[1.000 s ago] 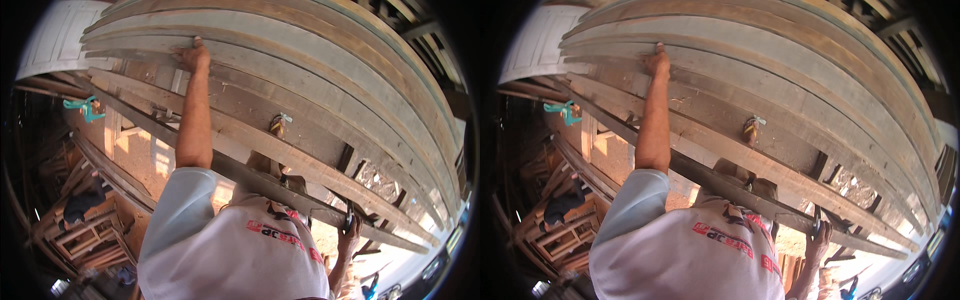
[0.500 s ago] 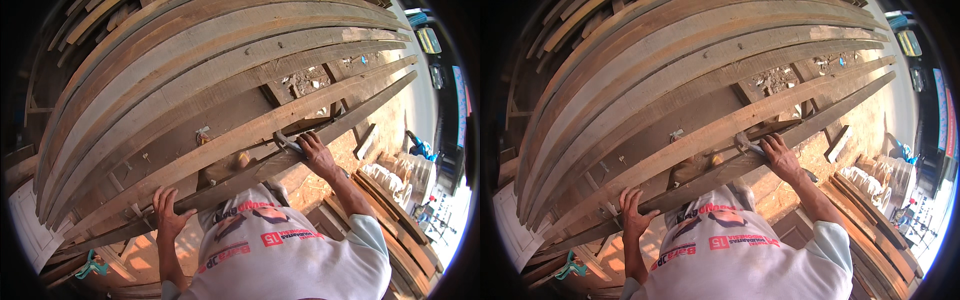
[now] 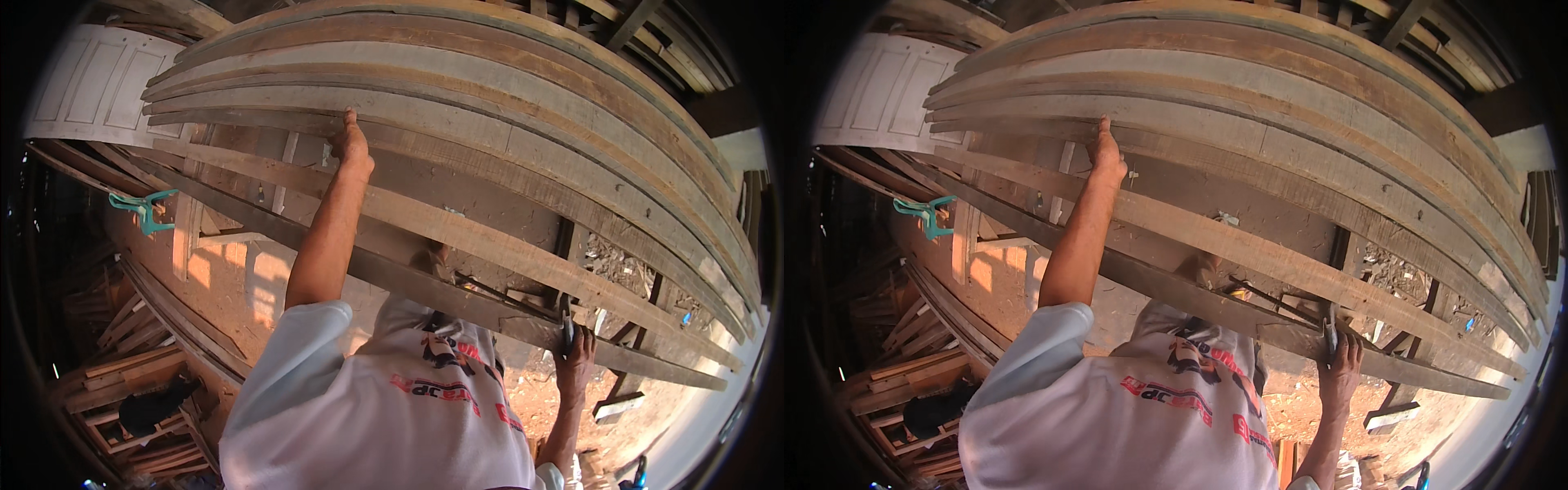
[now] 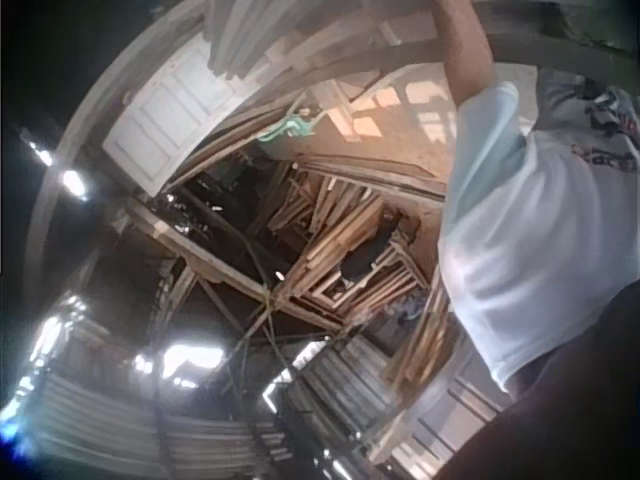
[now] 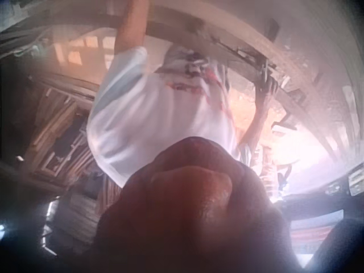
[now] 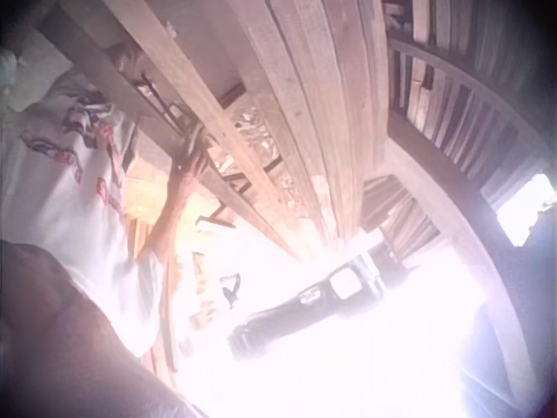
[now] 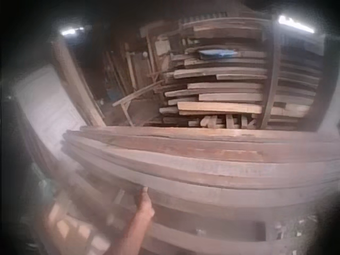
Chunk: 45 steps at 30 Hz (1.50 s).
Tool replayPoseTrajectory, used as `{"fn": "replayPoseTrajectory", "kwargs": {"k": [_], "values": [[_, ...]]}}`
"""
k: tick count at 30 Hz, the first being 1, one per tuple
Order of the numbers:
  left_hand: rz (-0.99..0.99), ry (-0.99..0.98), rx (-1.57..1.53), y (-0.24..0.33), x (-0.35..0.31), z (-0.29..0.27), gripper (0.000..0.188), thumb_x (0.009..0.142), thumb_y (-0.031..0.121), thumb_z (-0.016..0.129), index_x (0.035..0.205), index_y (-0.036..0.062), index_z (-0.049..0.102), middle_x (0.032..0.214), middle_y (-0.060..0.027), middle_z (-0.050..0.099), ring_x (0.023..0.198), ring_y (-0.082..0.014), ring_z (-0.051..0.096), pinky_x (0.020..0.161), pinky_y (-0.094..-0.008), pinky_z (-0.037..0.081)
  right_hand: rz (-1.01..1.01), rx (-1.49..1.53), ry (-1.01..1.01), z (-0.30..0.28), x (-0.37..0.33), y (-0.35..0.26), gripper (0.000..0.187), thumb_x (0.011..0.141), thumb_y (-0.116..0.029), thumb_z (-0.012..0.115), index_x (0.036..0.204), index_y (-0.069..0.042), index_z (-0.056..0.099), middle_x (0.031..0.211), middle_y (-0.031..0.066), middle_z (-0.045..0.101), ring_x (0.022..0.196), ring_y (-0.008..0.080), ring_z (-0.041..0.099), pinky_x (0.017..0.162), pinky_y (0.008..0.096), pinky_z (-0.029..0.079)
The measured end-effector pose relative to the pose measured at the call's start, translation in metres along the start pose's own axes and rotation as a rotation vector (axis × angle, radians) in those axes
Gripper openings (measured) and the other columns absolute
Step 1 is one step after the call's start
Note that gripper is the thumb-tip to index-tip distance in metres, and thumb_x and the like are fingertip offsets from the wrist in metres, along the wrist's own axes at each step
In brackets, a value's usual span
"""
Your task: The person uses a hammer to pry apart and break wooden planks in a cluttered workshop. They repeatedly lift, position, and strike the planks to separate them, handling each piece individually.
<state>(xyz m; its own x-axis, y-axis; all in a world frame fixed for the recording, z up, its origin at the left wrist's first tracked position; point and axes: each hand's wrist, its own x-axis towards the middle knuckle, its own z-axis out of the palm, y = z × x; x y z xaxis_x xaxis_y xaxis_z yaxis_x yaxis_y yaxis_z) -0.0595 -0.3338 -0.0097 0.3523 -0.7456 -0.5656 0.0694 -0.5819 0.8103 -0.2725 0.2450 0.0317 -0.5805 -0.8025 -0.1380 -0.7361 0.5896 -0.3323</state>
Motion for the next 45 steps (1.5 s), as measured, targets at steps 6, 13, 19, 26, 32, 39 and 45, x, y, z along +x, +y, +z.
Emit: {"fn": "replayPoseTrajectory", "kwargs": {"k": [6,13,19,26,32,39,45], "values": [[-0.149,0.134,-0.271,-0.018,0.027,0.000,0.111,0.086,0.068,0.074,0.161,0.0055,0.024,0.163,-0.0136,0.035,0.148,-0.0328,0.038,0.124,-0.0546,0.031,0.037,-0.030,-0.021,0.000,-0.001,-0.003,0.063,0.078,-0.006,0.078,0.136,0.000,0.056,0.134,0.0250,0.058,0.127,0.0467,0.052,0.109,0.0543,0.044],[-0.160,-0.153,-0.427,-0.034,0.076,0.003,0.134,0.074,0.085,0.068,0.165,0.0050,0.012,0.171,-0.0172,0.020,0.155,-0.0375,0.028,0.126,-0.0594,0.021,0.091,-0.060,-0.123,-0.001,0.000,0.004,0.058,0.085,-0.017,0.080,0.134,0.000,0.057,0.135,0.0228,0.057,0.130,0.0457,0.050,0.110,0.0558,0.043],[-0.228,-0.151,-0.366,-0.026,0.074,0.004,0.143,0.070,0.093,0.062,0.167,0.0062,0.004,0.173,-0.0198,0.015,0.156,-0.0391,0.024,0.126,-0.0612,0.011,0.079,-0.035,-0.119,-0.002,0.002,0.002,0.059,0.082,-0.014,0.080,0.134,0.000,0.056,0.134,0.0211,0.057,0.131,0.0453,0.050,0.111,0.0554,0.043],[-0.190,-0.170,-0.402,-0.028,0.072,-0.003,0.139,0.071,0.089,0.067,0.166,0.0050,0.010,0.172,-0.0179,0.020,0.156,-0.0384,0.026,0.125,-0.0637,0.016,0.088,-0.033,-0.107,-0.002,0.002,-0.005,0.066,0.074,-0.011,0.083,0.134,-0.002,0.057,0.135,0.0202,0.056,0.133,0.0451,0.049,0.112,0.0547,0.043],[-0.113,-0.233,-0.337,-0.046,0.107,-0.009,0.138,0.067,0.092,0.066,0.167,0.0108,0.016,0.173,-0.0108,0.019,0.158,-0.0368,0.019,0.124,-0.0669,0.011,0.070,-0.008,-0.054,0.002,0.002,0.001,0.063,0.075,-0.010,0.083,0.132,-0.001,0.057,0.137,0.0207,0.056,0.130,0.0460,0.050,0.110,0.0538,0.045],[0.014,-0.274,-0.402,-0.043,0.128,-0.003,0.097,0.089,0.074,0.062,0.161,0.0133,0.035,0.164,-0.0115,0.041,0.148,-0.0366,0.040,0.123,-0.0564,0.033,0.072,-0.053,-0.039,-0.008,-0.003,0.011,0.067,0.074,-0.012,0.082,0.135,-0.011,0.054,0.134,0.0117,0.056,0.137,0.0370,0.048,0.101,0.0440,0.055],[-0.034,-0.182,-0.389,-0.052,0.090,0.015,0.086,0.101,0.066,0.051,0.165,0.0135,0.028,0.170,-0.0095,0.030,0.155,-0.0330,0.029,0.125,-0.0504,0.020,0.092,-0.020,0.009,0.003,-0.012,0.009,0.055,0.078,-0.012,0.078,0.128,-0.011,0.056,0.133,0.0113,0.056,0.137,0.0358,0.048,0.093,0.0427,0.059]]}}
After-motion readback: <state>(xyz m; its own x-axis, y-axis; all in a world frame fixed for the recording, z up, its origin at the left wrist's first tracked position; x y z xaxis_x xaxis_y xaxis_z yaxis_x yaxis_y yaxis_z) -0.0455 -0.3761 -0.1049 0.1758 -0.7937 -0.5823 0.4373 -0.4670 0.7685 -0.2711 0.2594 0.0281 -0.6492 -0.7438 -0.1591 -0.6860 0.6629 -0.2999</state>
